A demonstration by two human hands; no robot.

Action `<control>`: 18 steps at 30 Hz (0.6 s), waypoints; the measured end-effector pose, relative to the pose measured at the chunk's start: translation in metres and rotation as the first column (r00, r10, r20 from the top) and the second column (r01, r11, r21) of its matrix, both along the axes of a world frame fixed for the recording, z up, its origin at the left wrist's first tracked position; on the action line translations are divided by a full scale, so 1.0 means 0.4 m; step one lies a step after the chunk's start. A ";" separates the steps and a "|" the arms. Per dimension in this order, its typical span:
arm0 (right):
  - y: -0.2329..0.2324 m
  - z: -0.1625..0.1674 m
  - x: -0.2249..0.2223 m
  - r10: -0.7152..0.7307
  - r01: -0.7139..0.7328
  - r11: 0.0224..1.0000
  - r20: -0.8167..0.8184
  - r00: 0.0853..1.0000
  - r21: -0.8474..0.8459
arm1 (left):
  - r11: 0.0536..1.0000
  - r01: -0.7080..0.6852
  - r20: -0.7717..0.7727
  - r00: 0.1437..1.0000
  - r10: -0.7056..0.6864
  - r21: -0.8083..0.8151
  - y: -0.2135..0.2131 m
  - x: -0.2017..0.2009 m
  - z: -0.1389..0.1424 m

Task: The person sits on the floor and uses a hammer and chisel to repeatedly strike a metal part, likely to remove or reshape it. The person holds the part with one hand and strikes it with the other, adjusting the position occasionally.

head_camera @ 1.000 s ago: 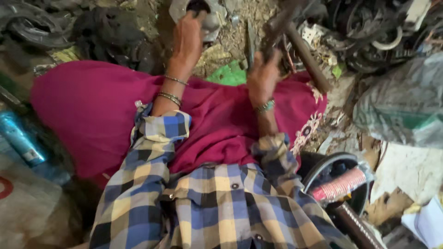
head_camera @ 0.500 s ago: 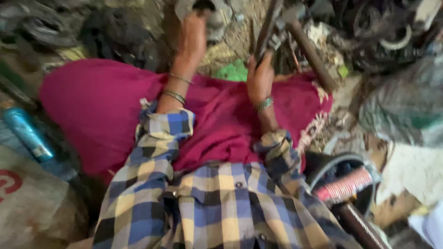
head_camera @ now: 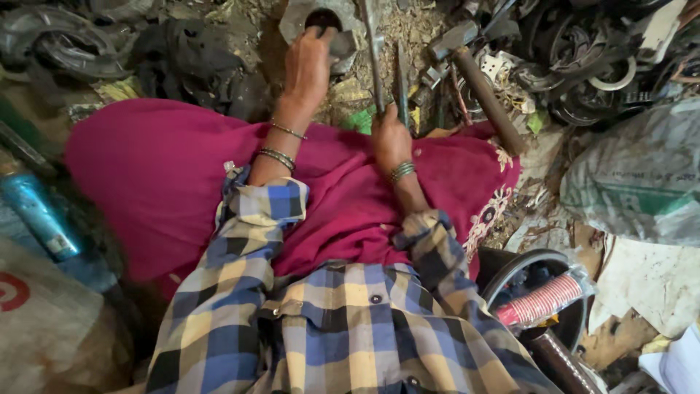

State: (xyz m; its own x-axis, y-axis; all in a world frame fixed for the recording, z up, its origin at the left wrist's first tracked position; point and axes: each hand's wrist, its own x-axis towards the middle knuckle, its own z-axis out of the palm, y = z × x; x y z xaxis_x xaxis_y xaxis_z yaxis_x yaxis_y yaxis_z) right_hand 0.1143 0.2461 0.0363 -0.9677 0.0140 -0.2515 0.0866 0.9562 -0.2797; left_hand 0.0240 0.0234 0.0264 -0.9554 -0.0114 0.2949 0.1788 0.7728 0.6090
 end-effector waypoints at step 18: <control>0.039 0.001 -0.011 -0.099 0.085 0.994 -0.214 0.972 -0.075 | 1.000 -0.005 -0.022 1.000 0.006 0.029 -0.008 0.007 0.007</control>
